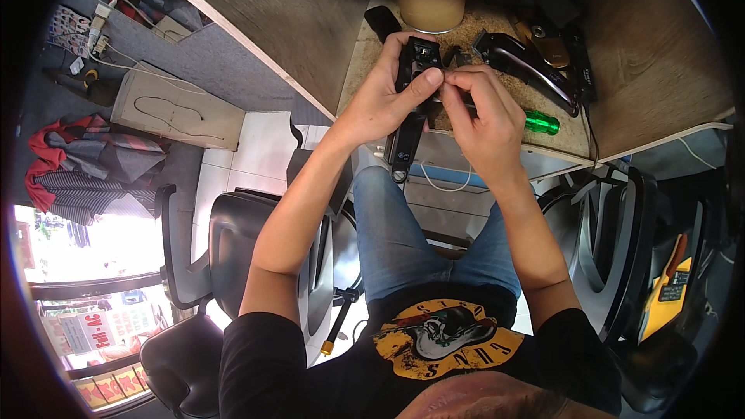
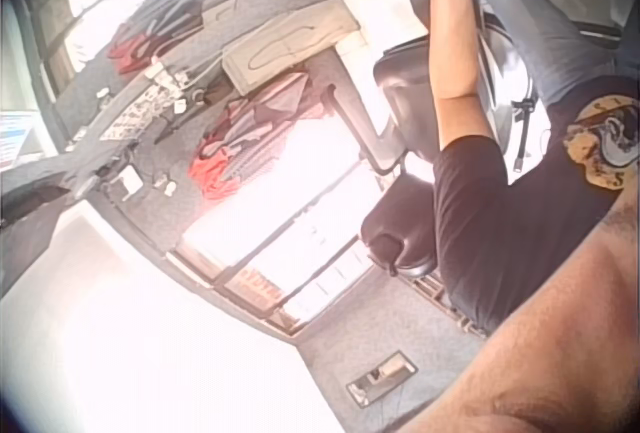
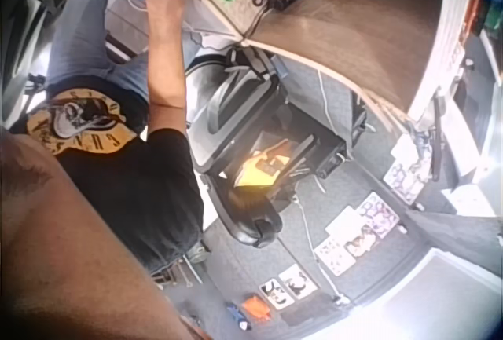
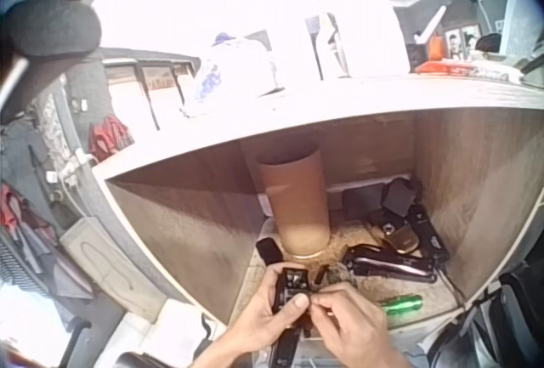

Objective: The person disassembles and repairs a pair of hair clippers at a workbench. They use a screwdriver to remove screws from the casing, detach internal components, and then reassemble the clipper head by fitting the blades and springs back into place by hand.

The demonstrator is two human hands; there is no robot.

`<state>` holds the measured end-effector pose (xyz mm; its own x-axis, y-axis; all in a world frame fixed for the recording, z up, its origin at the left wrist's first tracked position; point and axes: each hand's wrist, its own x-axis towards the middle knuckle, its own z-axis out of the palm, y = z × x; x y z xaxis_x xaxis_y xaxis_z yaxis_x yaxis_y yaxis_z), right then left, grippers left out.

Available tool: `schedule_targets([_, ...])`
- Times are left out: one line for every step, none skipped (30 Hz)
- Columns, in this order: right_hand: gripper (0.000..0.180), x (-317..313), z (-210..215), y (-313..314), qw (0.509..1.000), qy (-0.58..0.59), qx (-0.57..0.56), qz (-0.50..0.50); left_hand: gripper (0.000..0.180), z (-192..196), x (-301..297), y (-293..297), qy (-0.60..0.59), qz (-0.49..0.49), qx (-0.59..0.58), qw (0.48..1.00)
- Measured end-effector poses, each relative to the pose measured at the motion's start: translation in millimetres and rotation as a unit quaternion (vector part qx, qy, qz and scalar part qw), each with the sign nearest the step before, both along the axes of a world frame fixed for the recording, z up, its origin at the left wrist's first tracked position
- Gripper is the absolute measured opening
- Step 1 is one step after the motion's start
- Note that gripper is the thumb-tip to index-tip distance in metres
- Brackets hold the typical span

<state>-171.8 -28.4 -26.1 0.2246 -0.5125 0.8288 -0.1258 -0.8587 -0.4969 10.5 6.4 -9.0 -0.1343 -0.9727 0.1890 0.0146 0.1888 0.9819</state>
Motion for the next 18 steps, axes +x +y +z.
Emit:
schedule_targets([0.016, 0.2, 0.2, 0.4, 1.000, 0.000, 0.000, 0.000, 0.059, 0.9, -0.5, 0.4, 0.000, 0.000, 0.000, 1.000])
schedule_targets([0.015, 0.3, 0.4, 1.0, 1.000, 0.001, 0.008, 0.003, 0.059, 1.3, -0.8, 0.6, 0.001, 0.001, -0.001, 1.000])
schedule_targets([0.015, 0.3, 0.6, 1.4, 1.000, 0.002, 0.016, 0.007, 0.059, 1.1, -0.7, 0.4, 0.001, 0.001, -0.001, 1.000])
schedule_targets([0.015, 0.3, 0.4, 1.1, 1.000, 0.002, 0.016, 0.007, 0.059, 0.6, -0.5, 0.2, -0.001, 0.001, -0.001, 1.000])
schedule_targets([0.015, 0.5, 0.2, 0.6, 1.000, 0.001, 0.013, 0.008, 0.059, 0.3, -0.3, 0.1, -0.002, 0.000, -0.002, 1.000])
schedule_targets([0.015, 0.7, 0.0, 0.2, 1.000, 0.001, 0.009, 0.009, 0.059, 0.2, 0.1, 0.2, -0.003, 0.000, -0.002, 1.000])
schedule_targets([0.015, 1.0, -0.1, 0.2, 1.000, 0.001, 0.009, 0.009, 0.059, 0.3, 0.6, 0.4, 0.000, -0.003, 0.002, 1.000])
schedule_targets([0.015, 1.3, -0.2, 0.2, 1.000, -0.001, 0.007, 0.007, 0.059, 0.3, 1.0, 0.6, 0.003, -0.007, 0.006, 1.000])
schedule_targets([0.016, 1.4, -0.1, 0.1, 1.000, -0.002, 0.005, 0.005, 0.059, 0.4, 0.6, 0.6, 0.003, -0.007, 0.006, 1.000])
schedule_targets([0.016, 1.4, -0.1, 0.2, 1.000, -0.002, 0.005, 0.005, 0.059, 0.6, -0.1, 0.6, 0.003, -0.004, 0.007, 1.000])
schedule_targets([0.016, 1.2, -0.1, 0.4, 1.000, -0.002, 0.005, 0.003, 0.059, 0.8, -0.6, 0.6, 0.003, -0.001, 0.008, 1.000])
schedule_targets([0.016, 1.1, -0.2, 0.6, 1.000, -0.002, 0.004, 0.002, 0.059, 0.7, -0.6, 0.6, 0.003, -0.001, 0.008, 1.000])
schedule_targets([0.016, 1.2, -0.5, 0.5, 1.000, -0.002, 0.004, 0.002, 0.059, 0.7, -0.7, 0.5, 0.002, 0.000, 0.006, 1.000])
schedule_targets([0.016, 1.2, -0.9, 0.3, 1.000, -0.002, 0.002, 0.003, 0.059, 0.7, -0.7, 0.5, 0.001, 0.000, 0.004, 1.000])
schedule_targets([0.017, 1.2, -1.2, 0.2, 1.000, -0.003, 0.001, 0.004, 0.059, 1.1, -0.9, 0.6, 0.001, 0.001, 0.004, 1.000])
schedule_targets([0.017, 0.9, -1.0, 0.4, 1.000, -0.003, 0.001, 0.004, 0.059, 1.9, -1.3, 0.8, 0.000, 0.001, 0.004, 1.000])
schedule_targets([0.018, 0.4, -0.4, 0.6, 1.000, -0.001, 0.002, 0.006, 0.059, 2.3, -1.5, 0.9, -0.001, 0.002, 0.003, 1.000])
schedule_targets([0.018, 0.0, 0.2, 0.9, 1.000, 0.001, 0.004, 0.008, 0.059, 2.4, -1.6, 0.9, -0.001, 0.002, 0.003, 1.000])
